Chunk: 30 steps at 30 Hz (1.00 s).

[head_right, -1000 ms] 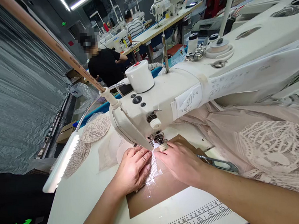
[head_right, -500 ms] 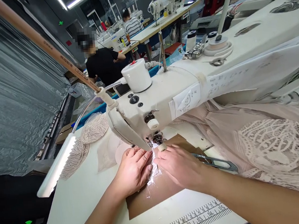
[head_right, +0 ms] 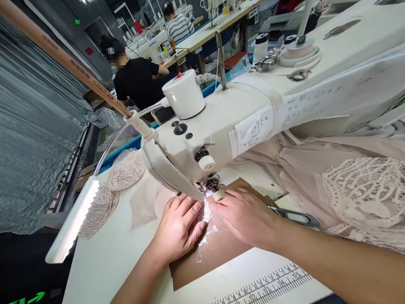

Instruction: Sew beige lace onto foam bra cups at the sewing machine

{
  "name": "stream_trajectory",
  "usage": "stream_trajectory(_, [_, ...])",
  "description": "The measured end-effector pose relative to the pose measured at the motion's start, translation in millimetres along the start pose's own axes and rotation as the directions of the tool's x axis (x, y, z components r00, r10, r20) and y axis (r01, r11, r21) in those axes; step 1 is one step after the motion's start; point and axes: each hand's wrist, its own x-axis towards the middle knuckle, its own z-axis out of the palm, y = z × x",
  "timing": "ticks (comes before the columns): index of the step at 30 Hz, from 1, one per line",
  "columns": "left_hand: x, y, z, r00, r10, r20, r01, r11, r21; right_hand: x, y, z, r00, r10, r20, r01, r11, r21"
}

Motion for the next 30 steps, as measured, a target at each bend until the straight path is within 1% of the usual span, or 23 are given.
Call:
stream_trajectory(5, [0.7,1.9,0.8,0.999,0.033,0.002,-0.033,0.999,-0.019,-6.3,1.0,-0.4,0.998,-0.063,0.026,0.060,0.994,0.096])
stream_trajectory(11, [1.6,2.4,0.9,0.999,0.037,0.005,-0.037,0.999,-0.023,-6.4,0.4,1.7,0.989,-0.132,0.066,0.126,0.988,0.090])
stream_trajectory(16, [2.4,3.2,0.1,1.000,0.024,-0.007,-0.024,1.000,-0.018,-6.8,0.0,3.4,0.991,-0.119,0.066,0.114,0.990,0.085])
stream_trajectory(23, [5.6,4.9,-1.8,1.000,0.014,0.016,-0.014,0.999,0.034,-6.1,-1.7,-0.2,0.992,-0.070,0.104,0.060,0.994,0.096])
stream_trajectory(25, [6.6,3.2,-1.8,1.000,0.014,0.010,-0.014,0.999,0.040,-4.8,-1.8,-0.3,0.990,-0.052,0.129,0.041,0.996,0.084])
stream_trajectory(30, [7.2,-0.5,-1.7,0.999,0.032,0.002,-0.032,0.998,0.048,0.9,-1.7,-1.6,0.989,-0.006,0.146,0.002,1.000,0.023])
